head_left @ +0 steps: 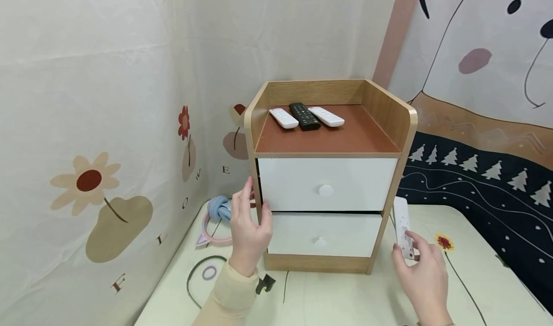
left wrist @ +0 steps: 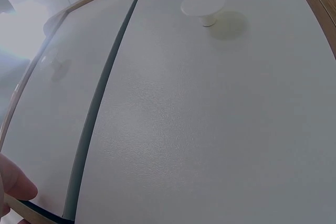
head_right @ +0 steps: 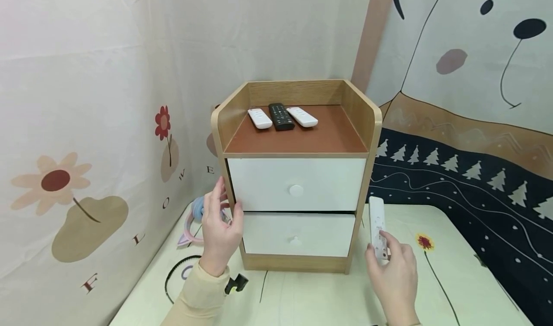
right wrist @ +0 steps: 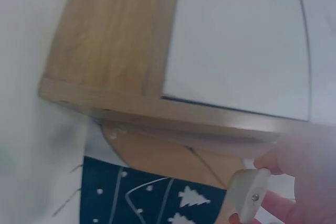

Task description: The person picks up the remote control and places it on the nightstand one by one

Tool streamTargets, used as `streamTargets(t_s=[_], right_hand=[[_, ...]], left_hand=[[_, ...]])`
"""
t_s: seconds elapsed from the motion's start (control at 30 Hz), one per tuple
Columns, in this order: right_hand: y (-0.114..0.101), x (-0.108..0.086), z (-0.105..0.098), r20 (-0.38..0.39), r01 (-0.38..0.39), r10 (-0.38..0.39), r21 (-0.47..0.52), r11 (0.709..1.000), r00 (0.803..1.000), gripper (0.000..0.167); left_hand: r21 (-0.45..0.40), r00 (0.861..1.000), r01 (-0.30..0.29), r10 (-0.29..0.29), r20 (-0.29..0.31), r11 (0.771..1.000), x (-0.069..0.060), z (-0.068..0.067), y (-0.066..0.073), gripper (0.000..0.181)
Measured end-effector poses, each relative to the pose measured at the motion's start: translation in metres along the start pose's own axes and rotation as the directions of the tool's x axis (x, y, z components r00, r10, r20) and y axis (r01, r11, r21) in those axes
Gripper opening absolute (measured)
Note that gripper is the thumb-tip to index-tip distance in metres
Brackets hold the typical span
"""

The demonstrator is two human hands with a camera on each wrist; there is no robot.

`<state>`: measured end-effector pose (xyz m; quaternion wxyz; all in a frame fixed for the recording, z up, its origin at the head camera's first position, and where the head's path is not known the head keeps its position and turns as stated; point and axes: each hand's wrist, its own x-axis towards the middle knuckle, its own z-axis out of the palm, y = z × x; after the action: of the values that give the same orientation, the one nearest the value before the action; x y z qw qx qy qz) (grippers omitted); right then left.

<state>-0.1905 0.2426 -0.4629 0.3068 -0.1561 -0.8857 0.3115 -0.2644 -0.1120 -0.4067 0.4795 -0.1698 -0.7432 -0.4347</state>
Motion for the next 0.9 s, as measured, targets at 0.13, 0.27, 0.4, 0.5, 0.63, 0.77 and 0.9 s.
streamTargets(t_s=[0.13,0.27,0.4,0.5,0.63,0.77,0.9], right_hand=[[-0.01,0.0,-0.01,-0.047,0.005,-0.004,0.023,1.0,0.999,0.054],[-0.022,0.0,-0.022,-0.189,0.077,-0.059,0.092,0.993,0.98,0.05],[-0.033,0.0,-0.03,-0.325,0.192,-0.13,0.166,0.967,0.937,0.046],[-0.041,-0.001,-0.033,-0.397,0.253,-0.158,0.199,0.947,0.904,0.046],[-0.051,-0.003,-0.035,-0.492,0.357,-0.205,0.236,0.904,0.846,0.043],[-0.06,-0.003,-0.035,-0.563,0.459,-0.252,0.261,0.849,0.787,0.041],[-0.071,-0.004,-0.034,-0.612,0.542,-0.28,0.295,0.787,0.739,0.04]], left_hand=[[0.0,1.0,-0.004,0.004,-0.005,1.0,0.0,0.0,-0.001,0.07],[0.0,1.0,-0.006,0.006,-0.008,1.0,0.0,0.001,0.0,0.069],[0.002,1.0,-0.001,0.001,-0.005,1.0,0.001,0.0,0.001,0.069],[0.006,1.0,-0.001,0.001,0.0,1.0,0.001,-0.001,0.001,0.07],[0.006,1.0,-0.004,0.004,0.002,1.0,0.001,-0.001,0.002,0.071],[0.006,1.0,-0.005,0.005,0.004,1.0,0.001,-0.001,0.002,0.071],[0.01,1.0,-0.012,0.012,0.001,1.0,0.002,-0.002,0.002,0.07]])
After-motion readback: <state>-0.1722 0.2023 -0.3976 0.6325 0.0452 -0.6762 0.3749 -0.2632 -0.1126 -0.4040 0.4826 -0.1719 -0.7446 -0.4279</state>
